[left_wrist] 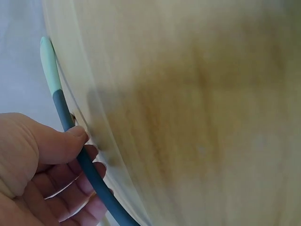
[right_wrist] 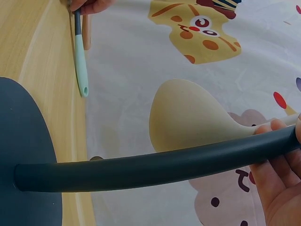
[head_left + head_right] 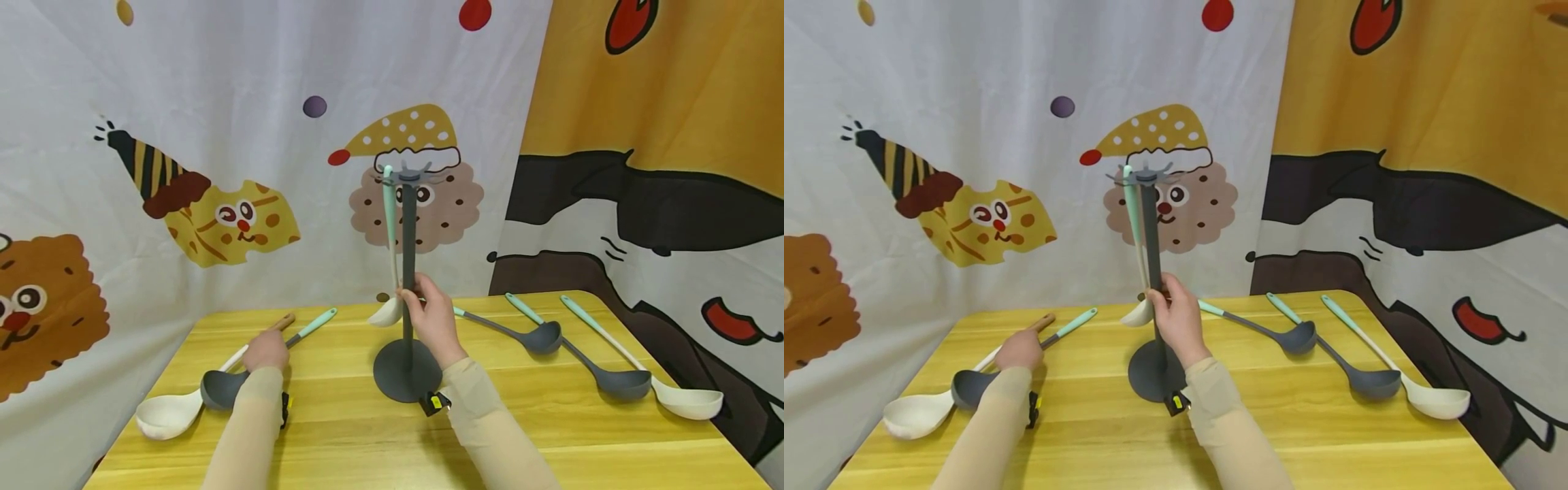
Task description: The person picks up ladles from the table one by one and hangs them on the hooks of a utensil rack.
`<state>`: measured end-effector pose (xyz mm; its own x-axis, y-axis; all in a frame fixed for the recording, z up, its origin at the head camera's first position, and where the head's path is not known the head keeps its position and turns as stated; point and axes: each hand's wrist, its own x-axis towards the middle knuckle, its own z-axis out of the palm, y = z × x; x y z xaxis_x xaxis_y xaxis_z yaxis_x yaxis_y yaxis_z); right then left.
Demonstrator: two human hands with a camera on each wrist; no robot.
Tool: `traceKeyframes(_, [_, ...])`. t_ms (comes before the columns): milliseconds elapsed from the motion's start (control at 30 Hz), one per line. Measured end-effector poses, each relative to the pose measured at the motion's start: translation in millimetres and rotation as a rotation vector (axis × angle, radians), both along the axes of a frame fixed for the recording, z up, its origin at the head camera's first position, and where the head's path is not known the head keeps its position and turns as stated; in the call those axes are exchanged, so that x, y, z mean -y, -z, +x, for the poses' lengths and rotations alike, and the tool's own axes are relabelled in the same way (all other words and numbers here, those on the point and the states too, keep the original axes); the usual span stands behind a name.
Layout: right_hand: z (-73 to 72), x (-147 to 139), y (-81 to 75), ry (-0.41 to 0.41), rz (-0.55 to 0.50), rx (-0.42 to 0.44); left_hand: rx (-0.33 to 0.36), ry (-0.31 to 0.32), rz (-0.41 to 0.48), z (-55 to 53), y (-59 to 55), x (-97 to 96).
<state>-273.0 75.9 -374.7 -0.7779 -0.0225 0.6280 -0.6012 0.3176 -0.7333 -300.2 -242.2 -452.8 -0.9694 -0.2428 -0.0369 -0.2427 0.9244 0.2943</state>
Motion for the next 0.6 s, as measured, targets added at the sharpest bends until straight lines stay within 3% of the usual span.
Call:
traceKeyframes(367, [0.5,0.3,0.1,-0.002,-0.002,0.008,-0.019,0.057,-0.019,1.2,0.7,-0.8])
traceKeyframes(600, [0.3,0.1,-0.1,0.0,-0.004,0.01,-0.12,0.112,-0.046,-3.1,-5.7,-8.9])
